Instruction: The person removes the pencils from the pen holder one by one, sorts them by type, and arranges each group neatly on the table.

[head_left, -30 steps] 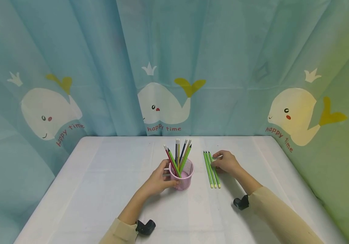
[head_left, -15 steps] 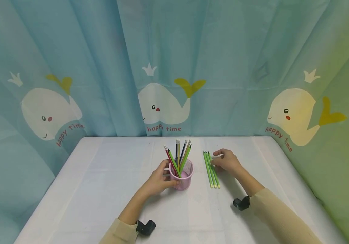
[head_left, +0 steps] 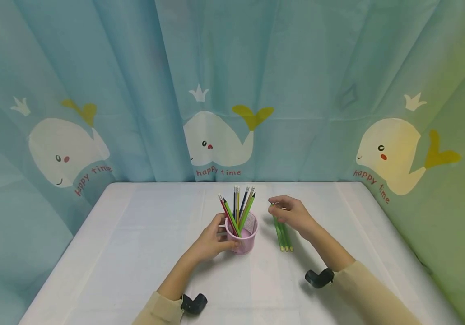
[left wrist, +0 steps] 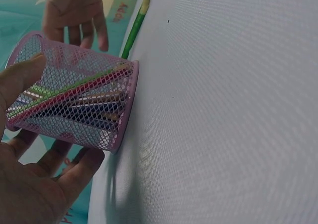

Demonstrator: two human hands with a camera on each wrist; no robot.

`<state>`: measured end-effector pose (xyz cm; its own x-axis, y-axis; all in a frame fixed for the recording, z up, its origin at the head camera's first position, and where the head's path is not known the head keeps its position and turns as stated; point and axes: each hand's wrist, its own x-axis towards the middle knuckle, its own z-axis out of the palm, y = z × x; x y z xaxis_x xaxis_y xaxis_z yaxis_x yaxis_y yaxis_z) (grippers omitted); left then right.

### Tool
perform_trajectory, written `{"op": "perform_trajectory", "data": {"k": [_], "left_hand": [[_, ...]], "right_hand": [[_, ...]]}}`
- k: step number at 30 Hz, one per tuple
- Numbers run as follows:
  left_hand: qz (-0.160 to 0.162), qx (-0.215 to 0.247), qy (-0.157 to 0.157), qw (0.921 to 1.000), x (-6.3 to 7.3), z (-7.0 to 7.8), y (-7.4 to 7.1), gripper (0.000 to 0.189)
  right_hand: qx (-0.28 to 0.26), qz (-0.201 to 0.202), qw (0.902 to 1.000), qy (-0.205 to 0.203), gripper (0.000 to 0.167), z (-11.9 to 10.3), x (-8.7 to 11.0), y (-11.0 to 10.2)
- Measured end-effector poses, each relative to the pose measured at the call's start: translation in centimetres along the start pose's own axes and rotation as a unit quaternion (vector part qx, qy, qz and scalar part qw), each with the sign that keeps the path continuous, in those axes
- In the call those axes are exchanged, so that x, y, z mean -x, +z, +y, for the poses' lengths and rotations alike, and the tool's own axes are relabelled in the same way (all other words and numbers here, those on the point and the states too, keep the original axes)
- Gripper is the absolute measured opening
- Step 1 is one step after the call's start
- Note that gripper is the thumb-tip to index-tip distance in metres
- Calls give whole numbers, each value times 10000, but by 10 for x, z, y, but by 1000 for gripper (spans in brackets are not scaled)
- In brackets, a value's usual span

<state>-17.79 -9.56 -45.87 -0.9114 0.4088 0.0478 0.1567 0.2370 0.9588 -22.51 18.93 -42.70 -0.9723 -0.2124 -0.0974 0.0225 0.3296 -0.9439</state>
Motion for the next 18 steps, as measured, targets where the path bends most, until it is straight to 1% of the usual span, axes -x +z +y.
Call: {"op": "perform_trajectory", "data": {"k": [2, 5, 8, 10, 13, 15, 18], "left_hand": [[-1, 5, 2, 10000, 0, 0, 0, 77], [5, -15, -14, 10000, 0, 0, 0, 78], [9, -10, -35, 10000, 0, 0, 0, 78], [17, 3, -36, 10000, 0, 1, 0, 78], [23, 19, -26, 10000, 0, 1, 0, 77], [17, 44, 13, 10000, 0, 1, 0, 76], [-27, 73, 64, 9999, 1, 1, 0, 75]], "right_hand": [[-92, -76, 9998, -144, 49, -3, 1, 5], [-376, -180, 9988, -272, 49, -8, 2, 12], [-618, -230, 9974, -306, 51, -12, 2, 21], [-687, -262, 9967, -349, 51, -14, 1, 27], [-711, -270, 9961, -438, 47, -15, 1, 35], [-635, -256, 9964, -497, 43, -15, -1, 41], [-503, -206, 9974, -475, 35, -14, -1, 47]]}}
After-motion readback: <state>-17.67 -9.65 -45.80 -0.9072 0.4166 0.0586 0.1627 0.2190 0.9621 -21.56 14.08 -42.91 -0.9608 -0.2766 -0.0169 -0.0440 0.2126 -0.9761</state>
